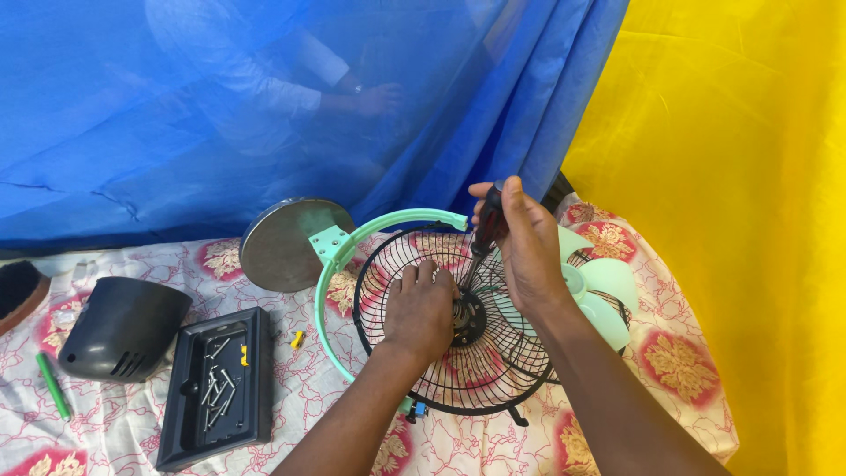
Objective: The person uses a screwdriver to remove screws from the front grille and motor housing of a small electric fan. They detach the front grille, then remove the motor and fan blade assembly from the stand, placing the parts on the table.
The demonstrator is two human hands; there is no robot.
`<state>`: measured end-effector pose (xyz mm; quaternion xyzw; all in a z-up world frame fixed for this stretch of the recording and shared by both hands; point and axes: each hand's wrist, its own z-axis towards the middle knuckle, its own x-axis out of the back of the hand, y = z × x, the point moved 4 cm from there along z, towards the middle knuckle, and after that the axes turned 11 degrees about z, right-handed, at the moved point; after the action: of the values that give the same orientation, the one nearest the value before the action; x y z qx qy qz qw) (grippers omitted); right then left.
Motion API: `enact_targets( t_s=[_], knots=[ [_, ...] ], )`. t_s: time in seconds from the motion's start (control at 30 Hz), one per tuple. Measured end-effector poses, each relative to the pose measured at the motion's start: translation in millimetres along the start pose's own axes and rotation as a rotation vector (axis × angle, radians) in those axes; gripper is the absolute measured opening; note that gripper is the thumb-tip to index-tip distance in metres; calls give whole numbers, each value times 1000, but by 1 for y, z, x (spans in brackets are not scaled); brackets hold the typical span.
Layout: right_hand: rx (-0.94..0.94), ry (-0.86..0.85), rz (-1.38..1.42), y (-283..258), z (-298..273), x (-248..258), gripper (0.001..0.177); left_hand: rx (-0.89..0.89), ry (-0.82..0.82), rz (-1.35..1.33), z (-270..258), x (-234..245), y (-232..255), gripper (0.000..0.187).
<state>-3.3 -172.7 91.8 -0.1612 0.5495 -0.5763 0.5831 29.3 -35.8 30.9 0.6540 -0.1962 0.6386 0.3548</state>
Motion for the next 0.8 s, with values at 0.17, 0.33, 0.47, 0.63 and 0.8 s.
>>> enact_targets(
  t_s=[0.17,0.33,0.47,0.63,0.8],
  knots=[
    [8,27,46,1,2,3,49,-3,-9,34,2,-3,1,35],
    [-107,-26,255,6,7,4,60,-22,28,73,4,-11,0,35],
    [-83,-52,199,6,8,-1,47,-16,91,62,2,-11,1,35],
    [-62,-4,102,3,9,-3,44,16,-79,144,0,-7,2,60],
    [-38,28,19,3,7,3,70,8,-55,137,-2,0,5,60]
  ],
)
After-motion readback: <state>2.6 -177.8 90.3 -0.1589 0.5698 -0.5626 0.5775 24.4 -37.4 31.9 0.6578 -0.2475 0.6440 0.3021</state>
